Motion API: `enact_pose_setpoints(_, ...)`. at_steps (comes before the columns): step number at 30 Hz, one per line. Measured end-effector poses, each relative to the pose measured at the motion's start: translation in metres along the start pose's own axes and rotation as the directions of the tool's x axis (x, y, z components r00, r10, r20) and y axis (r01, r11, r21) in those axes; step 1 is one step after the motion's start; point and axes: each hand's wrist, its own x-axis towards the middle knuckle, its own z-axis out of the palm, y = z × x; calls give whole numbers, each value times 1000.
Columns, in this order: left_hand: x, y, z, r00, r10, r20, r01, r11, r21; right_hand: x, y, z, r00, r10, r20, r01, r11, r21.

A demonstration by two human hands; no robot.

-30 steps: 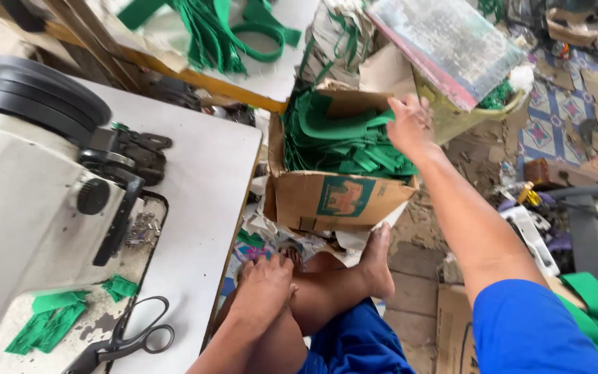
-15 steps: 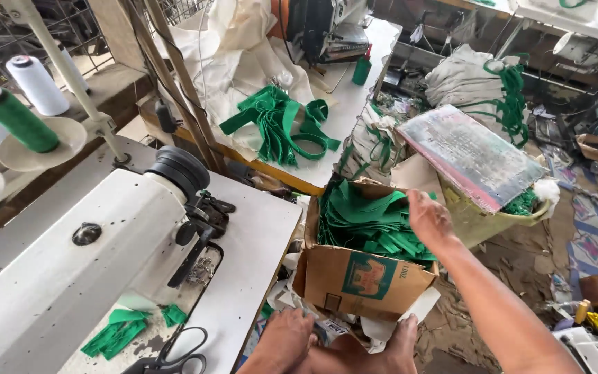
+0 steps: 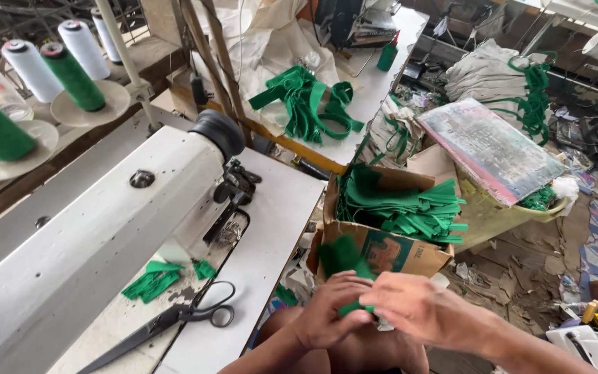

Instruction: The person sits on the floor and uses scissors to trim excess threads from a green fabric piece with a zipper. They then pick up a small metal zipper pull and attach it to the zipper tape by hand, manipulating the fabric and metal parts to secure the pull.

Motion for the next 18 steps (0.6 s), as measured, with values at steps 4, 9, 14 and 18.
enact_pose_setpoints(4, -1, 0, 6, 997, 77, -10, -78, 992, -102, -6, -18, -16, 979, 190, -67, -180, 974, 137)
enact_pose_setpoints(9, -14, -44, 6, 924, -263, 279, 343, 891, -297, -48, -1, -43, 857, 359, -369, -215, 901, 377)
enact_pose_setpoints(14, -3, -25, -2, 795, -461, 395, 603, 674, -427, -139, 79, -56, 825, 399, -399, 22, 684, 729)
enact_pose_setpoints(18, 3, -23, 7, 418, -758, 500, 780, 17, -626, -140, 53, -51, 674, 586, -450, 359, 273, 892)
